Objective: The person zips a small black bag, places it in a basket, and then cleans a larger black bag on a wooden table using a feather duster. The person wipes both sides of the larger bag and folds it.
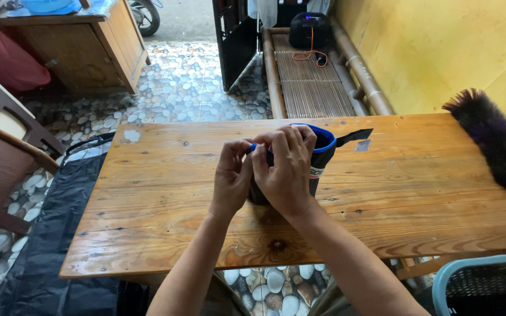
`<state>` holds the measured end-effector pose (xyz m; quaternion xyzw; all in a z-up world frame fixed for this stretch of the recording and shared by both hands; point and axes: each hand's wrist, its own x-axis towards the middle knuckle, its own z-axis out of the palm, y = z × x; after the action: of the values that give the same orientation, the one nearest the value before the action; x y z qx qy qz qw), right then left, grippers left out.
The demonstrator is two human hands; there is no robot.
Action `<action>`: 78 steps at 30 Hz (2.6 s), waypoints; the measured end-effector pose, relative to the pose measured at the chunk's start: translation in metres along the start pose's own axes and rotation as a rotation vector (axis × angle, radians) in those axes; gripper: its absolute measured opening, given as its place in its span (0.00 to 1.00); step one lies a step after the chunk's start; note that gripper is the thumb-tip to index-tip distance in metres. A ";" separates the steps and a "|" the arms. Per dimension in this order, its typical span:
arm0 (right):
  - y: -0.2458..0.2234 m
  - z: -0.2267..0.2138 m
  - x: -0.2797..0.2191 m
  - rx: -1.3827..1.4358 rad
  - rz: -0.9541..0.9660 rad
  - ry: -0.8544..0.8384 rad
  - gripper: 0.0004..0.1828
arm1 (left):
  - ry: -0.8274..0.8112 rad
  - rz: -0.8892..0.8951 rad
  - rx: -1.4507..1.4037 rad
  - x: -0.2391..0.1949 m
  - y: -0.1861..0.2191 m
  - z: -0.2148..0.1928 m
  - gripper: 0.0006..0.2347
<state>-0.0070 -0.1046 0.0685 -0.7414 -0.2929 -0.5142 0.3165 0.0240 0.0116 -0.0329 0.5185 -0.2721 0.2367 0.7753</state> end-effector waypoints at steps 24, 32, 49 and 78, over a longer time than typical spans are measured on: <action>0.018 -0.015 0.006 0.153 0.168 -0.184 0.09 | 0.054 -0.016 0.257 0.001 0.017 0.011 0.08; 0.012 -0.005 -0.002 -0.009 0.071 -0.061 0.07 | 0.136 0.049 0.143 -0.005 -0.001 0.023 0.06; 0.045 -0.017 -0.016 -0.087 0.119 -0.045 0.09 | 0.441 -0.059 0.159 -0.001 0.032 0.031 0.02; 0.097 -0.055 -0.004 0.026 0.635 -0.599 0.37 | 0.095 -0.262 0.565 0.051 0.028 0.012 0.22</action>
<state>0.0335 -0.2082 0.0629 -0.9071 -0.1357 -0.1500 0.3690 0.0411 0.0147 0.0235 0.7323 -0.0899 0.2251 0.6364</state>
